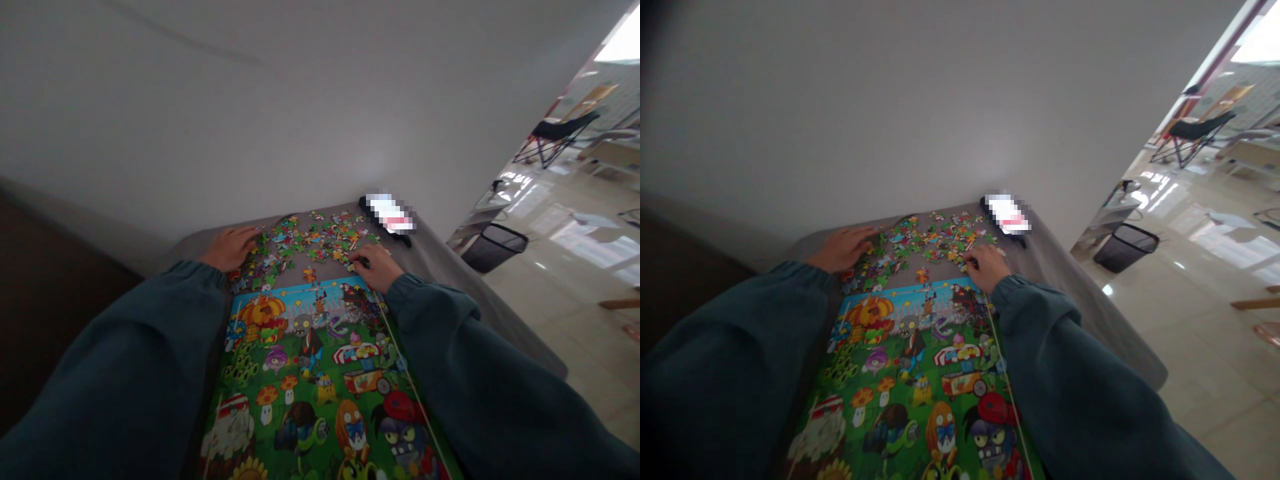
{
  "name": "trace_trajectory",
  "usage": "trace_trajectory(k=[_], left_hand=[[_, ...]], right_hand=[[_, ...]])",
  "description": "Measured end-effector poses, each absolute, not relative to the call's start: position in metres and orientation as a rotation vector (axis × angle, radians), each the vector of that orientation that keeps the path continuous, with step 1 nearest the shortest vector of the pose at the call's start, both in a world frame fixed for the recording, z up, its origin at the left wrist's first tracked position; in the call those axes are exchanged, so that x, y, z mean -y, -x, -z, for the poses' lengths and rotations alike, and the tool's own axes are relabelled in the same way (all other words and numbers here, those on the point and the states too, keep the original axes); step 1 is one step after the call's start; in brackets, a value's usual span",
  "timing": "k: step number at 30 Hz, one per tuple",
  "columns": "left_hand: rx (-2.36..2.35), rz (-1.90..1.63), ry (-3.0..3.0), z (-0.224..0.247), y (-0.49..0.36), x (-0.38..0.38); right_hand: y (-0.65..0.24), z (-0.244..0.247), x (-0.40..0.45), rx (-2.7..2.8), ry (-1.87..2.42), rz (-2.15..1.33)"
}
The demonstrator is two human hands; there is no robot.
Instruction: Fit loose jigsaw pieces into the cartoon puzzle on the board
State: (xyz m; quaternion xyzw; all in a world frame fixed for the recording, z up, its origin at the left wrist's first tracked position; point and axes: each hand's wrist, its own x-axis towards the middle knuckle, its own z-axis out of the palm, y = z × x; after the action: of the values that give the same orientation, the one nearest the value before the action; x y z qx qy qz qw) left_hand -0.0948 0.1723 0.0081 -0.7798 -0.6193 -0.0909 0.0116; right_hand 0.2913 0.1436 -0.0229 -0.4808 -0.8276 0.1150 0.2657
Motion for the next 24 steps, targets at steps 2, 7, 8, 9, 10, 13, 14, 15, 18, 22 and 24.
trace_trajectory(k=[2,7,8,9,10,13,14,15,18,22,24], left_hand=[[1.823,0.179,2.511,-0.008,0.086,-0.182],[1.760,0.044,2.459,-0.013,0.080,-0.193],[1.748,0.038,2.449,-0.014,0.079,-0.193],[1.736,0.033,2.439,-0.015,0.079,-0.193],[1.738,0.027,2.417,-0.015,0.079,-0.193],[1.791,0.069,2.346,-0.018,0.078,-0.187],[1.809,0.111,2.342,-0.020,0.079,-0.184],[1.826,0.167,2.356,-0.022,0.079,-0.179],[1.848,0.331,2.432,-0.031,0.084,-0.156],[1.893,0.428,2.466,-0.034,0.093,-0.116],[1.951,0.470,2.443,-0.026,0.098,-0.101]], right_hand=[[-0.292,0.024,-0.144,2.233,1.304,-0.295],[-0.291,0.021,-0.144,2.250,1.325,-0.298],[-0.291,0.020,-0.143,2.258,1.330,-0.303],[-0.290,0.019,-0.143,2.265,1.332,-0.307],[-0.290,0.018,-0.143,2.269,1.331,-0.309],[-0.291,0.018,-0.143,2.269,1.319,-0.313],[-0.291,0.019,-0.143,2.267,1.314,-0.314],[-0.292,0.019,-0.144,2.266,1.310,-0.315],[-0.292,0.021,-0.144,2.262,1.303,-0.303],[-0.292,0.024,-0.144,2.267,1.279,-0.286],[-0.292,0.026,-0.144,2.269,1.271,-0.283]])
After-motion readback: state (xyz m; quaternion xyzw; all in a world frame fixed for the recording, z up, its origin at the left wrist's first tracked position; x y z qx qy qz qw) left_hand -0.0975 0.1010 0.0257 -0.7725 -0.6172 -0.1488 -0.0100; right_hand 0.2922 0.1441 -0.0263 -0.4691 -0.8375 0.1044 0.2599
